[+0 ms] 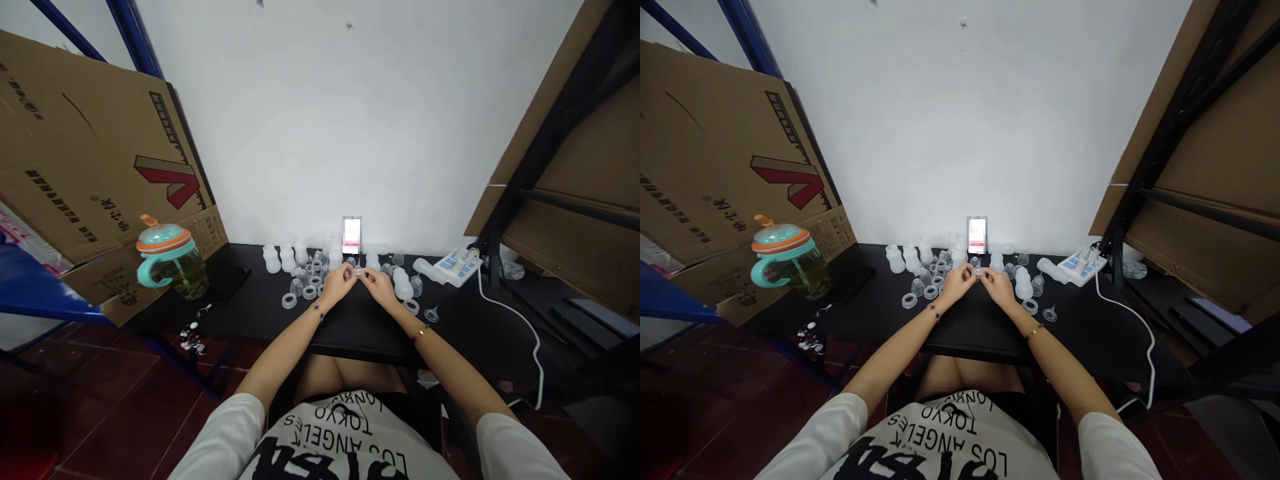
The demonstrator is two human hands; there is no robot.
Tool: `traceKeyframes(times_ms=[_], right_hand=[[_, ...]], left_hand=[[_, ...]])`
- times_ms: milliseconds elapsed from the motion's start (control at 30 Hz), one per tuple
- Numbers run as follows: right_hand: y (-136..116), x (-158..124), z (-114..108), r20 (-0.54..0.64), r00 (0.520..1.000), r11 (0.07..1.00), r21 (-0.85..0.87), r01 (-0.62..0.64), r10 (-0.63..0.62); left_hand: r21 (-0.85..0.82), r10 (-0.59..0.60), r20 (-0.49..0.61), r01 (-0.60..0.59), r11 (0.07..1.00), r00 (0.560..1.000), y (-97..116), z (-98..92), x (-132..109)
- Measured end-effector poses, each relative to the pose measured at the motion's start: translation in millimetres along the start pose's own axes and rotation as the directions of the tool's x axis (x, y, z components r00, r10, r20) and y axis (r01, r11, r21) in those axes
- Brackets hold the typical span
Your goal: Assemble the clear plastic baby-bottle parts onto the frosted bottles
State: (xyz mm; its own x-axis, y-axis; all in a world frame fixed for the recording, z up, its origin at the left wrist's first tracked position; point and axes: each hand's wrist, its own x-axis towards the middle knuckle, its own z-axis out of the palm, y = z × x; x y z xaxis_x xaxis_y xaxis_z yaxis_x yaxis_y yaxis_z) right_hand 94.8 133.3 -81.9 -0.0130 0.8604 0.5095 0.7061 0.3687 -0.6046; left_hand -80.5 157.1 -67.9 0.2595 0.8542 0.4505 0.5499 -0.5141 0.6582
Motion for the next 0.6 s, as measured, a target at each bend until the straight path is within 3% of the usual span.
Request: traceKeyframes(times_ms=[600], right_hand=[[0.9,1.1,0.3,0.02,1.0,0.999,-0.048,-0.009,0.01]], left_hand=[[0.002,0.001,-0.01,-0.001,1.0,1.0,0.3,0.1,-0.2]])
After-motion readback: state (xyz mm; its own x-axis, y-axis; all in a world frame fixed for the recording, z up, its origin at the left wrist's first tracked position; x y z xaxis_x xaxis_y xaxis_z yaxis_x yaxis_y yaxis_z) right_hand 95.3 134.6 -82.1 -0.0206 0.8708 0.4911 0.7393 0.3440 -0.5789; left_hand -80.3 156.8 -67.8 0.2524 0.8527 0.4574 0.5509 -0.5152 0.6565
